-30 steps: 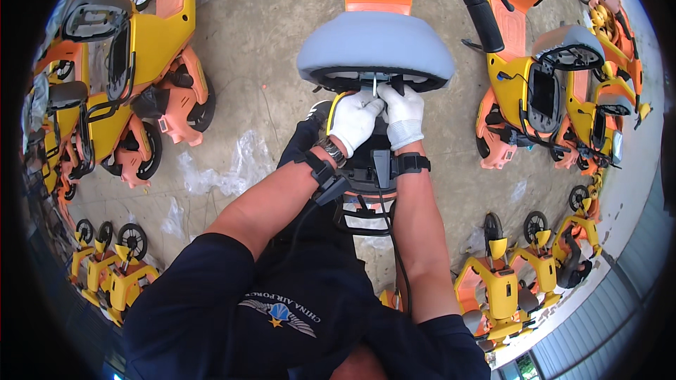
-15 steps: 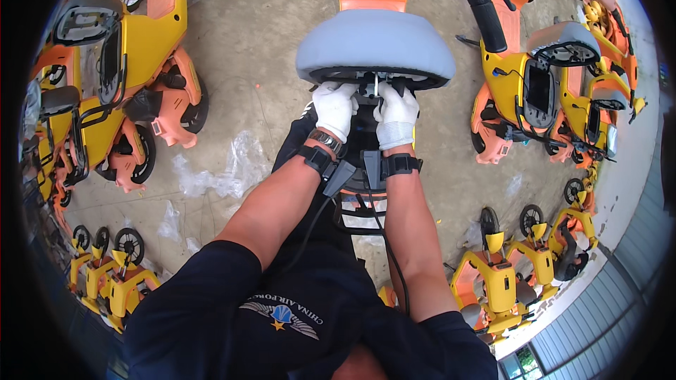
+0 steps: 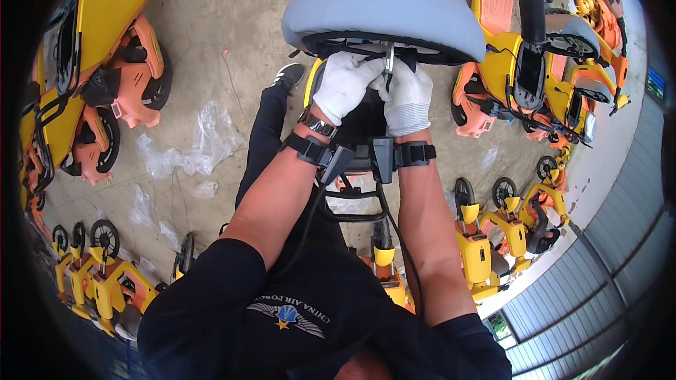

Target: The person adjusts a silver cover over a scooter seat, lifts the seat to reveal the compartment beneath, and works on the internal components and the underside of the seat by hand before closing it.

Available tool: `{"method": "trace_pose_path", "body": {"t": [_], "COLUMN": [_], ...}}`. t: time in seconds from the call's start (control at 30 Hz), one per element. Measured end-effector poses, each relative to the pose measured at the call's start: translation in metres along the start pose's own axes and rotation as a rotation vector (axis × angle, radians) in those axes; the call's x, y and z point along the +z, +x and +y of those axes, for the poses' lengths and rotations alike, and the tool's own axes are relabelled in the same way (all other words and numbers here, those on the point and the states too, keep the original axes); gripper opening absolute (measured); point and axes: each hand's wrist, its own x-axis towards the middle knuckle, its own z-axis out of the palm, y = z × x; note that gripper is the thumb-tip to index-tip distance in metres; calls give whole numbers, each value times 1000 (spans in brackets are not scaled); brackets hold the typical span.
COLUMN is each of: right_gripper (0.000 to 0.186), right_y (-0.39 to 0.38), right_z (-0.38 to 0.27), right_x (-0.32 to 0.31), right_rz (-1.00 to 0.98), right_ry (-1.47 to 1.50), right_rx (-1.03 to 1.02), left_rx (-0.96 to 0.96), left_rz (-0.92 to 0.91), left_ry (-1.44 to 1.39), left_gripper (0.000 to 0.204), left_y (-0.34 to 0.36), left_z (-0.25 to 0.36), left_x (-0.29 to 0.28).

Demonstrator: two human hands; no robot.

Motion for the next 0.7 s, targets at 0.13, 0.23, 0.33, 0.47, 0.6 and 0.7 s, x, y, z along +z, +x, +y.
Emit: {"method": "trace_pose_path", "body": {"t": [0.13,0.23,0.33,0.47,0.6,0.7], "right_gripper": [28,30,30,30,31,35], "right_y": [-3,-2,-4,5,32,28], "right_z": [-13,-30,-42,-51,-67,-60], "right_x": [-8,-18,-30,-31,-44,-48], "right_rz": [8,-149,-223,-283,-313,-278], "right_ry": [-343,-892,-1212,-1413,-1482,-1545], "right_rx": [-75,-425,-601,-827,-922,-968], "left_rx": [190,398,277,138,143,445], "left_rz": [31,35,28,132,208,201], "left_ry": [573,760,785,608,629,942], "left_gripper": [25,24,26,29,19,17], "left_y": [-8,-11,-19,-12,-8,-17], "left_z": [3,8,29,28,26,30], "left_x": [0,-6,-3,6,-11,-29]}}
